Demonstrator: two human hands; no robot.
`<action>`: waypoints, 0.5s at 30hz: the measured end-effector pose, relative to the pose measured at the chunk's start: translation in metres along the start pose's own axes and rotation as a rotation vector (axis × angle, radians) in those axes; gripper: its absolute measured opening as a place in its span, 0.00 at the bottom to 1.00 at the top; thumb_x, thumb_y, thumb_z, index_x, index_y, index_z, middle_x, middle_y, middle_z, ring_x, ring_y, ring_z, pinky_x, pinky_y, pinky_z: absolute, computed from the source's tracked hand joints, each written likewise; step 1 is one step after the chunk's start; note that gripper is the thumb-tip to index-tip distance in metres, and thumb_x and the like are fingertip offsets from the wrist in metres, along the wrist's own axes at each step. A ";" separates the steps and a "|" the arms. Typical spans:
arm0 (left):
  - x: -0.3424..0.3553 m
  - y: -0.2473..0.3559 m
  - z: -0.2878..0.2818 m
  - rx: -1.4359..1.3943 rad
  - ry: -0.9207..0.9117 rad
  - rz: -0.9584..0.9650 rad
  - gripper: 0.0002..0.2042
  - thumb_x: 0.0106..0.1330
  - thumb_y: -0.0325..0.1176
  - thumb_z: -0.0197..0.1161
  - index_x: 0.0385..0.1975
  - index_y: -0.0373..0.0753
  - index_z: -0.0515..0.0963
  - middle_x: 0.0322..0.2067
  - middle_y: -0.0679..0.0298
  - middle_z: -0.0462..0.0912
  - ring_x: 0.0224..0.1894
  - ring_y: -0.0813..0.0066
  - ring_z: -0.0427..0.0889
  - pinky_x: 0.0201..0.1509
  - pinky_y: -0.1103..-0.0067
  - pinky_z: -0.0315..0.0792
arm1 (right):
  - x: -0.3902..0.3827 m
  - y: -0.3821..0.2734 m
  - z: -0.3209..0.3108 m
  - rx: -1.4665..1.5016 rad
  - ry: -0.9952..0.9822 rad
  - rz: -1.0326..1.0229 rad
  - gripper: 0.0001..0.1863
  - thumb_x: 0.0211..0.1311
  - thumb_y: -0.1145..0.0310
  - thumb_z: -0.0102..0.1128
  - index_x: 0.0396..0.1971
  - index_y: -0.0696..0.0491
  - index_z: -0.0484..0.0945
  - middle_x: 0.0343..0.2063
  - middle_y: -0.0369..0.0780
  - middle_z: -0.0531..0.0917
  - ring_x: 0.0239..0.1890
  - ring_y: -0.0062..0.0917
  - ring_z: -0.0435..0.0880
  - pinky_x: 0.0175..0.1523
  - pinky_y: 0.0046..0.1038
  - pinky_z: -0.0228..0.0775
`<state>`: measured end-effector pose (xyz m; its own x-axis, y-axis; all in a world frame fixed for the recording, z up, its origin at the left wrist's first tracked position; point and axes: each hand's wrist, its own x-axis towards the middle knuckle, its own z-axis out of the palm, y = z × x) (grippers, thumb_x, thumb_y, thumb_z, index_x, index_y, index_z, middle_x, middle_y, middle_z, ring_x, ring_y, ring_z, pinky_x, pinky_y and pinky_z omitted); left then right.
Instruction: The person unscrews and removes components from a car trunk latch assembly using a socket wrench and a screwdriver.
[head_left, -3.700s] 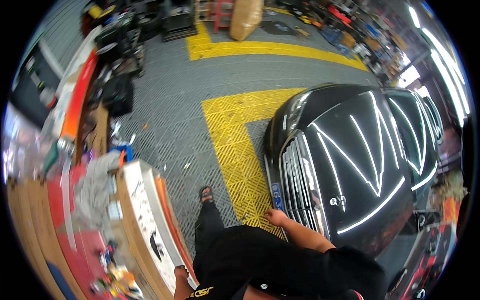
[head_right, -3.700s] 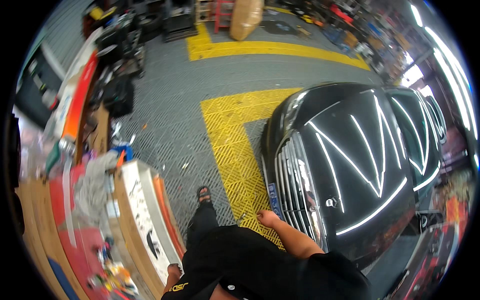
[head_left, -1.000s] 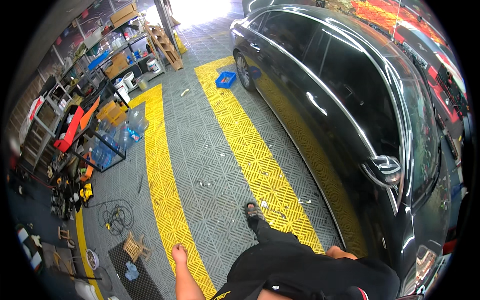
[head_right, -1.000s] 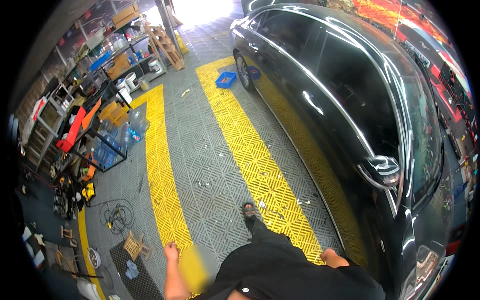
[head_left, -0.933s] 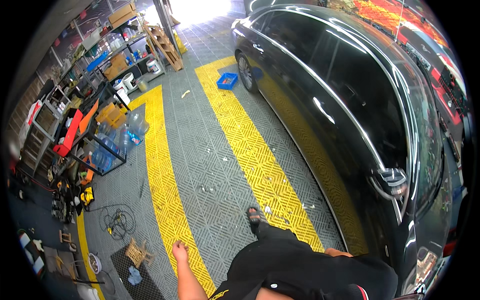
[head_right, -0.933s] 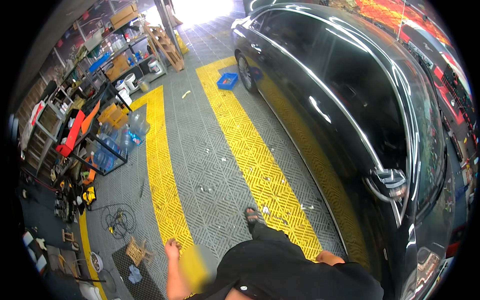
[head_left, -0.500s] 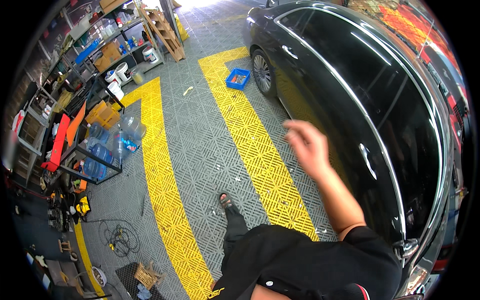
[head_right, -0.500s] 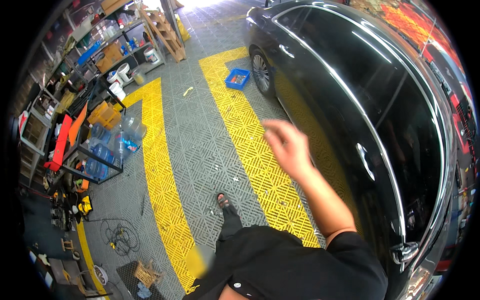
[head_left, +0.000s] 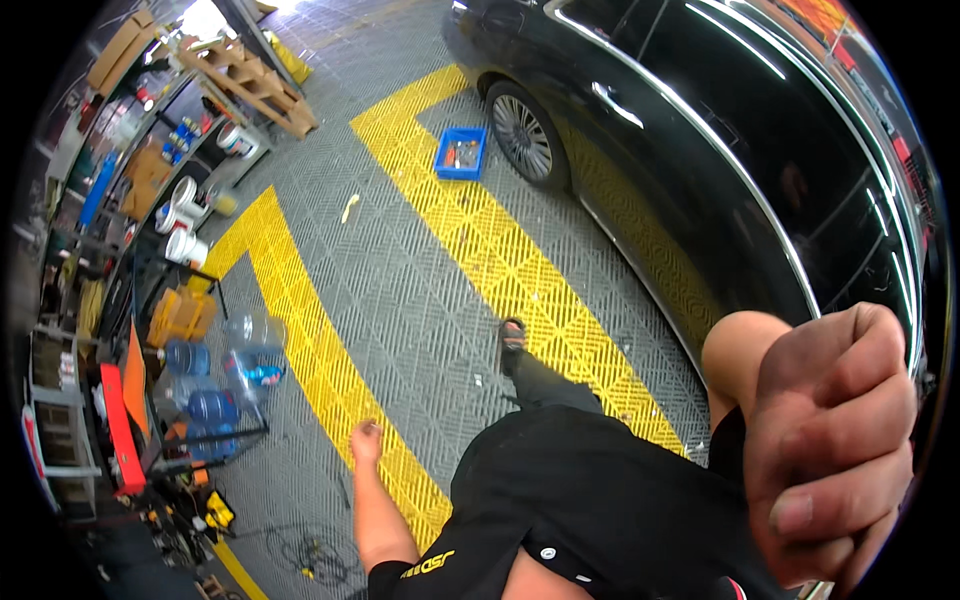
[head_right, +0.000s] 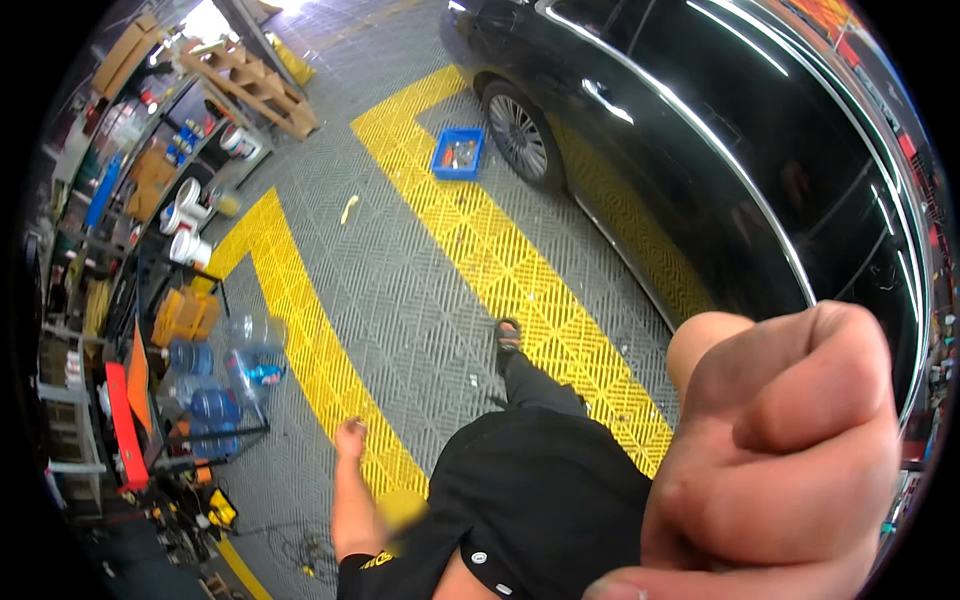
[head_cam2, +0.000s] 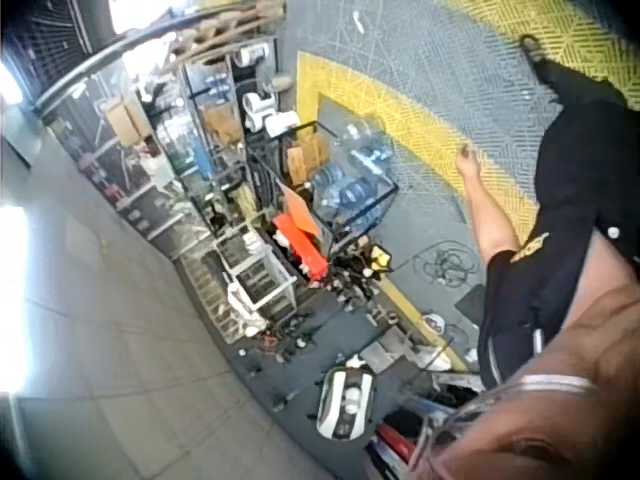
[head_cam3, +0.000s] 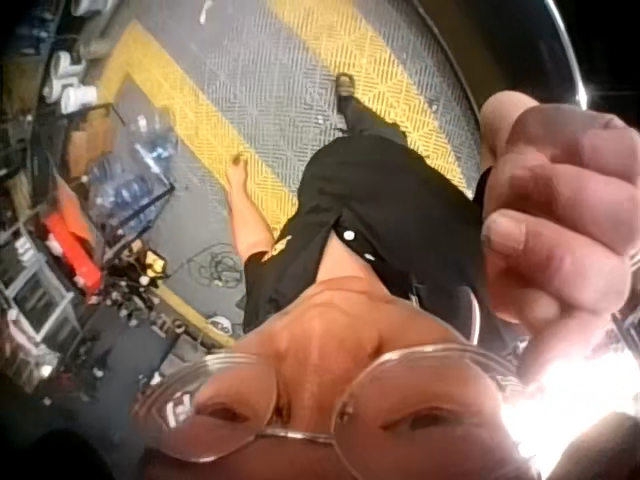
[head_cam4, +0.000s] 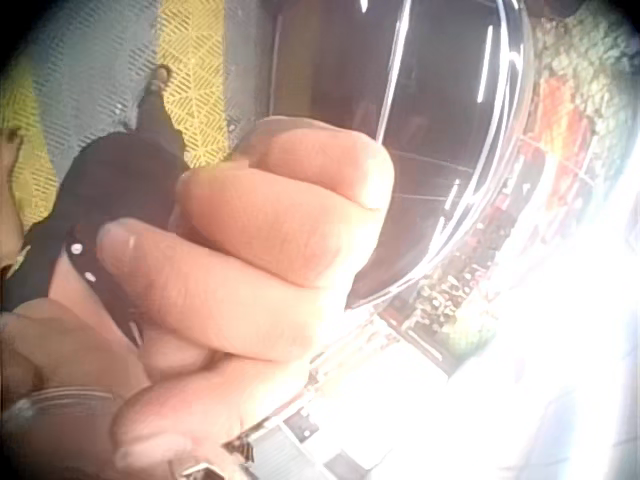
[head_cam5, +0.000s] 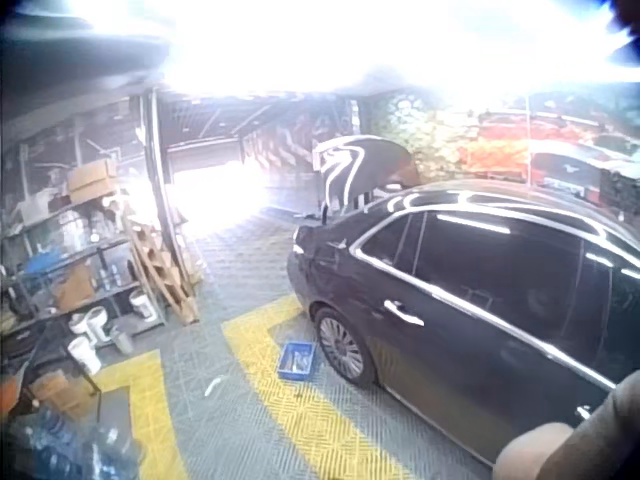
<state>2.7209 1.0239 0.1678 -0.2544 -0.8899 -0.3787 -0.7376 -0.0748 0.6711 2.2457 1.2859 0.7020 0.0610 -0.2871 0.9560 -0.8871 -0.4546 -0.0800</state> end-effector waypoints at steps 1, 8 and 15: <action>0.058 0.026 -0.025 -0.018 0.065 0.021 0.15 0.67 0.30 0.67 0.51 0.32 0.81 0.41 0.55 0.87 0.40 0.67 0.85 0.49 0.72 0.78 | 0.000 0.032 0.013 0.002 0.019 0.014 0.14 0.60 0.75 0.59 0.45 0.46 0.84 0.25 0.30 0.83 0.21 0.21 0.74 0.28 0.28 0.63; 0.251 0.176 -0.006 -0.239 0.154 0.003 0.13 0.65 0.24 0.69 0.49 0.32 0.82 0.40 0.59 0.86 0.41 0.75 0.83 0.47 0.76 0.77 | 0.014 0.272 0.148 -0.011 -0.030 0.285 0.17 0.55 0.82 0.61 0.44 0.50 0.85 0.21 0.33 0.84 0.18 0.24 0.78 0.25 0.28 0.68; 0.305 0.158 0.054 -0.120 -0.166 -0.354 0.08 0.67 0.25 0.65 0.43 0.32 0.82 0.35 0.61 0.85 0.34 0.71 0.81 0.41 0.73 0.76 | -0.111 0.511 0.332 -0.233 -1.233 0.686 0.24 0.60 0.60 0.69 0.55 0.50 0.80 0.41 0.42 0.87 0.47 0.40 0.86 0.50 0.42 0.79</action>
<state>2.4931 0.7654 0.1241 -0.1024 -0.7155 -0.6911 -0.7223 -0.4242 0.5462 1.9374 0.8053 0.4611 -0.1588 -0.9807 -0.1138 -0.9494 0.1833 -0.2549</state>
